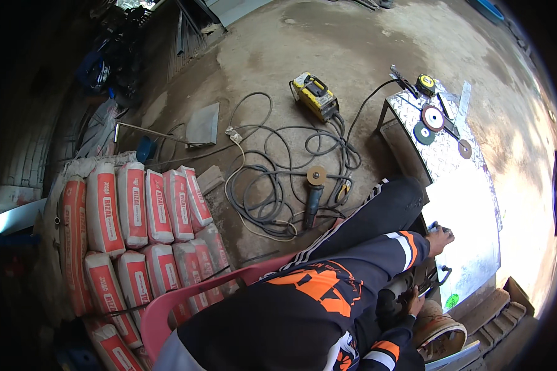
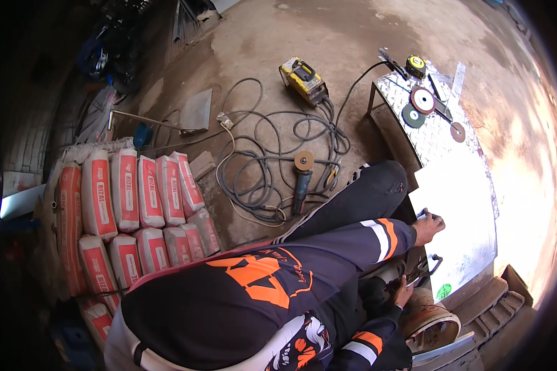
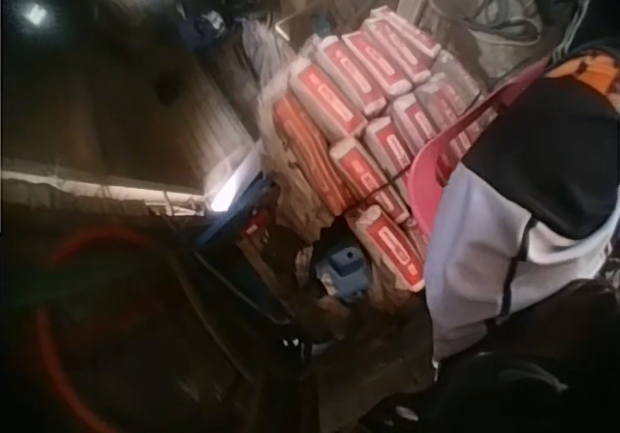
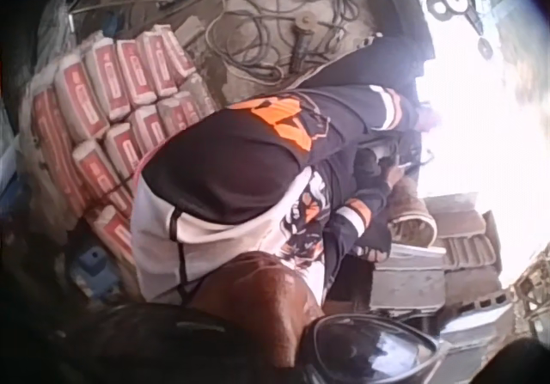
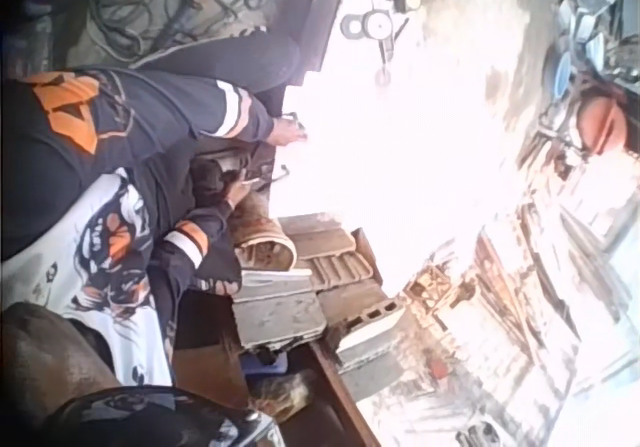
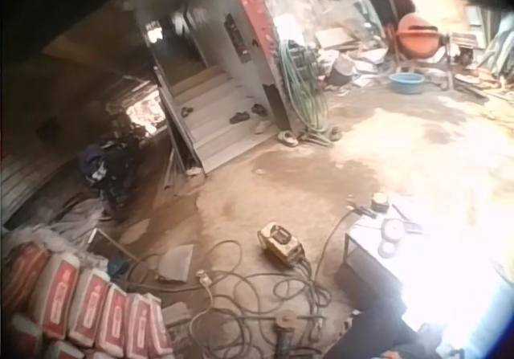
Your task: The person uses an angle grinder to cut a rectangular metal sheet placed on a small table. After cutting, they use tin snips to trim and shape the edges of the metal sheet.
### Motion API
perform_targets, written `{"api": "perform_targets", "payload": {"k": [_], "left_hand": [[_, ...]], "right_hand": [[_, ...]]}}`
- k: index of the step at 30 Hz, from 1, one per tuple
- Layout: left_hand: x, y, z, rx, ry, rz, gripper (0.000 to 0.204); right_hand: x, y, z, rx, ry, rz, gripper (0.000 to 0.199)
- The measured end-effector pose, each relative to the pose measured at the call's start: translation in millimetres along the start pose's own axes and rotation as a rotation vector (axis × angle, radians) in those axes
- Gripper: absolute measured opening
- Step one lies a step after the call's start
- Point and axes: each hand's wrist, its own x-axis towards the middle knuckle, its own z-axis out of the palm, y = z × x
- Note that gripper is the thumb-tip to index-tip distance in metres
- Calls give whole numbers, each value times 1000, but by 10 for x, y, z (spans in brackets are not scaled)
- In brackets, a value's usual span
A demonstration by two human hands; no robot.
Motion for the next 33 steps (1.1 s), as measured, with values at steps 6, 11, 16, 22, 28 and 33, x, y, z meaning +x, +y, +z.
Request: {"api": "perform_targets", "payload": {"k": [6,11,16,22,28,33], "left_hand": [[-165,84,-198,211,-61,-25,31],[36,-98,-582,86,-249,48,49],[472,-427,-875,11,-329,14,75],[634,-261,-804,37,-455,-171,95],[823,-38,-939,35,-560,-209,105],[848,-196,-713,95,-526,-167,112]], "right_hand": [[-215,-175,256,-22,65,18,26],[-198,-217,335,-242,128,-219,25],[-235,-214,518,-161,212,-229,31],[-361,-334,641,-170,290,-112,37],[-226,-249,582,-420,489,-164,46],[-308,-435,665,-537,550,-173,47]]}}
